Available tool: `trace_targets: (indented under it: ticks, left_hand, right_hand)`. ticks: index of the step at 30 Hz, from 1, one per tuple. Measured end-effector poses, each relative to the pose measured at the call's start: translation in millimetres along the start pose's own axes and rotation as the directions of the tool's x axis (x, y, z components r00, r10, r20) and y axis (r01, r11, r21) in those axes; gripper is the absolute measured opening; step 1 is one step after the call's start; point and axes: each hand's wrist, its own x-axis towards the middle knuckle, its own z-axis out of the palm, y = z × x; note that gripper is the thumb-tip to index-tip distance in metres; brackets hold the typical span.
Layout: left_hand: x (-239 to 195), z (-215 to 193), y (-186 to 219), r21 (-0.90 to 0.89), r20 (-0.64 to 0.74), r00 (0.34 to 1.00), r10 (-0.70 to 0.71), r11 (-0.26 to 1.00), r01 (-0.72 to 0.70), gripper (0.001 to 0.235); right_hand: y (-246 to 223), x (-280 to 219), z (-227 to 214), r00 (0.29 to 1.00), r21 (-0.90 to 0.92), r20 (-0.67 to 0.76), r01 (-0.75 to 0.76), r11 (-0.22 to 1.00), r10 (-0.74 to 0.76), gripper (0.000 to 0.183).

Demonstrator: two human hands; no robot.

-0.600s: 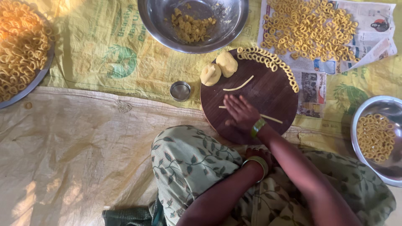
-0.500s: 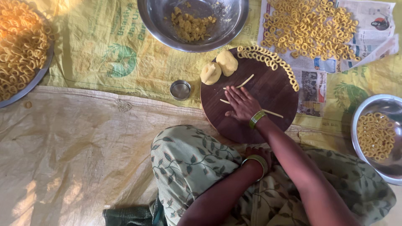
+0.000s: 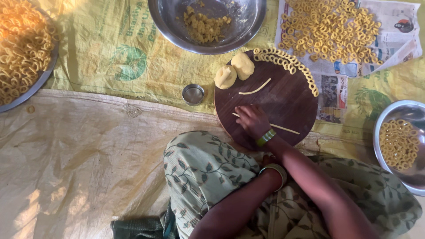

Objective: The person rolls small pieces of dough into thin ropes on a wooden board, then joins the ends to form small rings. The finished rings are placed on a newspaper sheet and into a metal bowl.

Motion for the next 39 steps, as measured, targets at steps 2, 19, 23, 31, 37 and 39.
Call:
trace_targets:
  ticks: [2, 19, 23, 31, 37, 39]
  left_hand:
    - [1, 4, 0, -0.017, -0.01, 1.0, -0.01, 1.0, 0.01, 0.05]
    - [-43, -31, -10, -0.127, -0.026, 1.0, 0.016, 0.992, -0.019, 0.049]
    - [-48, -32, -11, -0.156, -0.052, 0.999, -0.017, 0.988, 0.009, 0.056]
    - [-3, 14, -32, -0.162, -0.369, 0.929, -0.028, 0.986, -0.035, 0.038]
    - [59, 21, -75, -0.92, -0.315, 0.913, -0.26, -0.152, -0.36, 0.028]
    - [55, 14, -86, -0.895, -0.03, 0.962, -0.271, -0.421, -0.147, 0.029]
  right_hand:
    - [-6, 7, 8, 0.994, 0.047, -0.077, -0.075, 0.996, 0.079, 0.029]
    - [25, -30, -183, 0.788, 0.961, -0.145, -0.033, 0.276, 0.599, 0.023]
    - [39, -52, -160, 0.771, 0.981, -0.051, -0.079, 0.175, 0.634, 0.023]
    - [79, -138, -31, 0.592, 0.969, 0.172, -0.247, -0.026, 0.787, 0.019]
    - [81, -154, -36, 0.522, 0.888, 0.442, -0.139, -0.438, 0.73, 0.024]
    - [77, -153, -39, 0.533, 0.86, 0.484, -0.145, -0.489, 0.694, 0.024]
